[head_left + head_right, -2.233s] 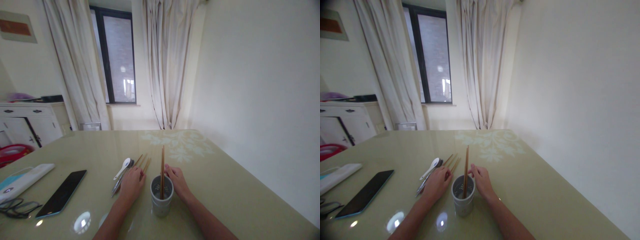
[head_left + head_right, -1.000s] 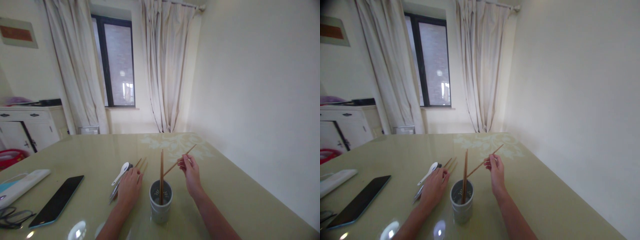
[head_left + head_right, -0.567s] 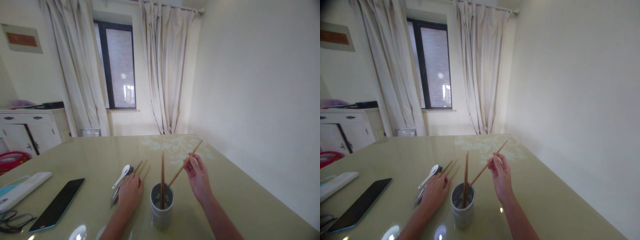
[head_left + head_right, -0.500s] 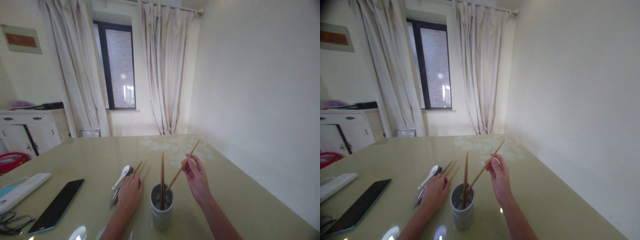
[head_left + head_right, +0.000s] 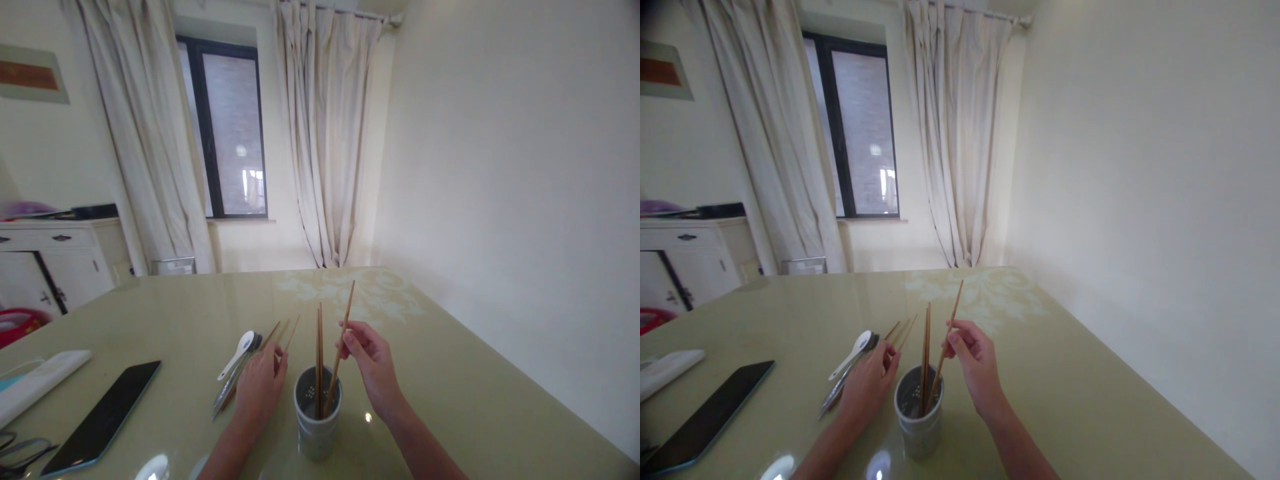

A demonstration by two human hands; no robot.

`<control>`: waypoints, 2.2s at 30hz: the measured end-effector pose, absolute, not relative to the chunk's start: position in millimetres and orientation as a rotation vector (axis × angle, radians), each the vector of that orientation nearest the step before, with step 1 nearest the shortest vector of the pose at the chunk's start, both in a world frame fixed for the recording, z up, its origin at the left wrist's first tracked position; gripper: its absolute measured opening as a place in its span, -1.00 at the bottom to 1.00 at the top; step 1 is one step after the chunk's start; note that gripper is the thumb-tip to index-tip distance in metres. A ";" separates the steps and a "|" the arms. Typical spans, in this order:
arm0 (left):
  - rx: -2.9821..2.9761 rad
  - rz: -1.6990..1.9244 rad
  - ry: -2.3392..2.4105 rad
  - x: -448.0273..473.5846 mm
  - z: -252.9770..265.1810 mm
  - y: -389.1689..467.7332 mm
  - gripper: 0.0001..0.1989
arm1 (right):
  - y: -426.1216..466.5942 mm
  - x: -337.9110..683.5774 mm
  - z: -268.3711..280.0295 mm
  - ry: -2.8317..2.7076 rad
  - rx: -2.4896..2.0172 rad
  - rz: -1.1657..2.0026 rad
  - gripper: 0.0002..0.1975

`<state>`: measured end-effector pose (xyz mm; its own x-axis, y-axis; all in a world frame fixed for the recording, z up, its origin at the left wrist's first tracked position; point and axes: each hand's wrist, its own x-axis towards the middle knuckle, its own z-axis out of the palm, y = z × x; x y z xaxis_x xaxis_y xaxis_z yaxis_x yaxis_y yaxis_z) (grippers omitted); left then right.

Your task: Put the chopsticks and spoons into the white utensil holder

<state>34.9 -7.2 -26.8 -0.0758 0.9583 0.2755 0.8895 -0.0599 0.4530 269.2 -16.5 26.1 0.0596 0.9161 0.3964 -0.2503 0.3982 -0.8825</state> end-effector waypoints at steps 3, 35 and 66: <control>2.029 0.915 1.997 37.6 -28.8 -8.8 -0.87 | -17.6 264.9 24.2 -1.223 -0.748 1.045 -0.55; 2.002 1.216 1.828 43.4 -31.3 -9.5 -0.76 | -23.6 256.1 17.4 -1.282 -0.826 1.151 -0.58; 2.179 0.839 2.205 12.7 -30.0 -0.8 -0.71 | 11.0 306.9 28.5 -0.923 -0.860 0.587 -0.53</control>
